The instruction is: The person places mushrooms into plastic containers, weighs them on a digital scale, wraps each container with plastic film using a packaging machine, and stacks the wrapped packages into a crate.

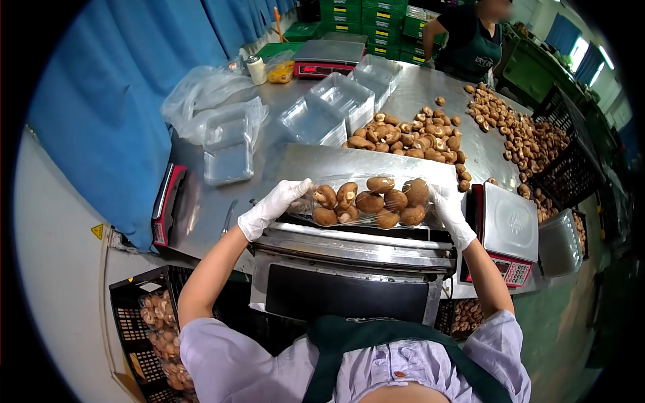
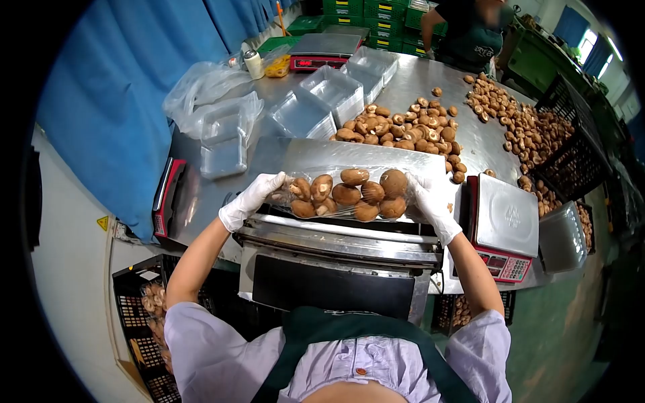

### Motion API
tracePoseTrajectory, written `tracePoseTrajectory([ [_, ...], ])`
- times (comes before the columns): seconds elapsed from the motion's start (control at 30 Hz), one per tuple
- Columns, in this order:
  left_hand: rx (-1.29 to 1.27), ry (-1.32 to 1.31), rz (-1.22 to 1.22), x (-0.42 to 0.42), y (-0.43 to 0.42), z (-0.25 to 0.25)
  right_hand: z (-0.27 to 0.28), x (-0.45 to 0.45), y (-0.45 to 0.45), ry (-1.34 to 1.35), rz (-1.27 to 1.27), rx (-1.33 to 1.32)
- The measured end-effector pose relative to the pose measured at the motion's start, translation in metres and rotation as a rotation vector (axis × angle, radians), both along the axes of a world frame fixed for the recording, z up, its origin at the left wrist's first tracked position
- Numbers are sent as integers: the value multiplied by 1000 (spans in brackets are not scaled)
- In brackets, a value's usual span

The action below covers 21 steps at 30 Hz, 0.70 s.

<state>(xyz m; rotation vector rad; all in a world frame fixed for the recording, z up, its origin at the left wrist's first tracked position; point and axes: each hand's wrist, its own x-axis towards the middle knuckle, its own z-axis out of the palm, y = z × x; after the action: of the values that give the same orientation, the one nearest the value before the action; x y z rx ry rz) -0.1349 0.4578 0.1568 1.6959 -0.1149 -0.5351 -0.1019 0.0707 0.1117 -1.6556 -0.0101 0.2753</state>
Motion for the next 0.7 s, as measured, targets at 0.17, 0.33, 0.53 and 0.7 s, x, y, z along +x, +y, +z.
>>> tracePoseTrajectory([
  [0.17,-3,-46,24,2,-2,-4,7,-5,3,-128,-59,-69],
  [0.33,121,-65,23,17,0,-3,-6,14,-7,-89,-27,-155],
  [0.53,636,-843,106,45,-13,-16,-2,42,8,-95,-171,-234],
  [0.7,703,-949,114,73,-22,-36,21,48,25,-112,-184,-161],
])
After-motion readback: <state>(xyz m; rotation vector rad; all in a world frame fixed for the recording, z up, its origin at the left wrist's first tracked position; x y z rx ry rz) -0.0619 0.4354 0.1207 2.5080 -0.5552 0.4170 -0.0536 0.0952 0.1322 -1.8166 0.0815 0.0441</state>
